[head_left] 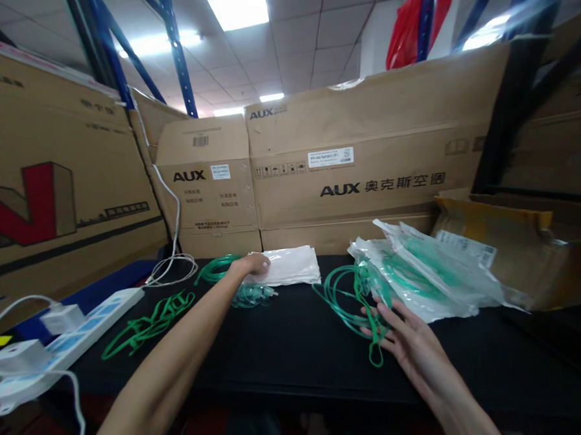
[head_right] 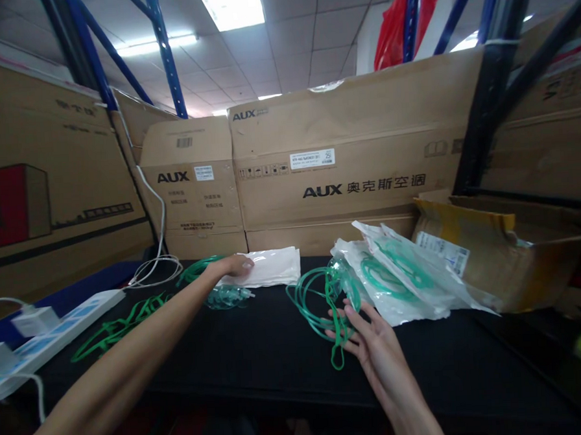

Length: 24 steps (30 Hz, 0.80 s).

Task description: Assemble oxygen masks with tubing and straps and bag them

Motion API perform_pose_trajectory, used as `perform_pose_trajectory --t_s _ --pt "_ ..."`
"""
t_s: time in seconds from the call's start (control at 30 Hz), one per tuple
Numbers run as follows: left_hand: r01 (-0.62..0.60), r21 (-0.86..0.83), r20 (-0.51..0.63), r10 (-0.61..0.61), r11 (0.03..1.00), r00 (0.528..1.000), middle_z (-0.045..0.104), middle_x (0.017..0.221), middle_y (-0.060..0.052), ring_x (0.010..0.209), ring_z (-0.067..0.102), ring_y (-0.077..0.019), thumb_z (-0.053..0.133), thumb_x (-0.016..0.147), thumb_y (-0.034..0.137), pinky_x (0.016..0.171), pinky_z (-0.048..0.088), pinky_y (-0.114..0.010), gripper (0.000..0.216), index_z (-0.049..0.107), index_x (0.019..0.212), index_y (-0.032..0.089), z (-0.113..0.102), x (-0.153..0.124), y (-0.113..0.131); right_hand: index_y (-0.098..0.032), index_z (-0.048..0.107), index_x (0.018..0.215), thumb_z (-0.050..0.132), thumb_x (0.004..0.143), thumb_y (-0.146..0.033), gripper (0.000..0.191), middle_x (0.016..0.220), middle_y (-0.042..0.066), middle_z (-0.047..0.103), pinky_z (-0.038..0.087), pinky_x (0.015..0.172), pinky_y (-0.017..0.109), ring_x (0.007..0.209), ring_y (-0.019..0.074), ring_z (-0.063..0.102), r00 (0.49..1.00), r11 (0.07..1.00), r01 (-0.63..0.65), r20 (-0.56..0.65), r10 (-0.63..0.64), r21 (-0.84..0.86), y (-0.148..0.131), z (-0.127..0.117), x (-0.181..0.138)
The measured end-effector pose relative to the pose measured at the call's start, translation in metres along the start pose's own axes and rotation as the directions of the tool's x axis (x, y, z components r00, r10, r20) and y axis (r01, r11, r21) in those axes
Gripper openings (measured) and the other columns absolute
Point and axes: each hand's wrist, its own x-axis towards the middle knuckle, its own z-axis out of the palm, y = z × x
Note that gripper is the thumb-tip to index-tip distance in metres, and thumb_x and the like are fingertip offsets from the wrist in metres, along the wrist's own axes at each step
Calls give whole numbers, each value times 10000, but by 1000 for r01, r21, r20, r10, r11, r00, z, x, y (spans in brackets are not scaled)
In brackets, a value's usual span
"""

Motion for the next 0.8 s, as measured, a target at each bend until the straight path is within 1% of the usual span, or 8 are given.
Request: perform_pose_trajectory --t_s 0.1,0.17,0.23,0.33,0.43,0.57,0.73,0.8 --pt "-50 -91 -159 35 995 987 619 1309 -115 1118 643 -254 633 976 344 942 559 -478 351 611 1280 170 -12 -14 7 -158 616 1169 939 672 -325 616 926 72 808 681 727 358 849 266 797 999 998 -11 46 15 -69 -2 4 -4" --pt "-126 -163 -294 74 978 953 616 1348 -119 1198 615 -262 600 995 344 1024 511 -491 339 616 1288 174 -19 -32 17 -165 623 1169 929 685 -333 597 928 76 805 674 727 367 866 273 794 997 993 -15 68 23 -116 -2 5 -6" --pt "-228 -230 -417 116 946 901 627 1385 -105 1301 562 -230 485 1048 350 1130 426 -408 333 623 1306 189 -21 -58 32 -170 631 1171 908 712 -355 567 931 77 799 666 725 369 866 272 792 994 986 -21 99 38 -166 -1 5 -6" --pt "-351 -308 -530 147 884 835 673 1348 -72 1256 604 -198 390 1067 456 1090 452 -314 429 627 1319 203 -9 -103 65 -172 642 1143 872 753 -390 502 890 60 777 657 708 385 825 271 788 980 966 -41 178 89 -257 0 7 -6" --pt "-448 -367 -577 179 815 797 695 1320 -39 1224 629 -182 446 1039 503 1084 454 -289 423 656 1283 227 14 -136 96 -181 646 1085 811 813 -419 397 824 29 738 643 687 384 790 257 774 934 928 -37 319 164 -370 0 12 -5" --pt "-550 -491 -566 233 675 791 713 1245 -55 1200 636 -229 627 956 461 1089 441 -353 335 701 1196 240 36 -143 111 -192 637 1050 776 824 -481 392 776 -16 678 599 610 307 712 202 734 874 890 -19 425 237 -456 -1 23 4" --pt "-484 -523 -561 144 701 815 704 1128 -59 1105 640 -239 715 896 438 1002 468 -352 297 732 1109 233 52 -136 102 -211 526 1259 711 876 -511 520 757 -31 668 502 539 222 662 164 697 852 840 101 483 204 -533 2 33 22" --pt "-441 -534 -530 120 722 839 701 1073 -55 1036 642 -239 721 882 472 937 485 -350 320 743 1100 238 60 -137 97 -232 475 1256 681 898 -516 502 740 -43 664 486 526 224 622 155 669 847 822 172 508 157 -542 5 35 28"
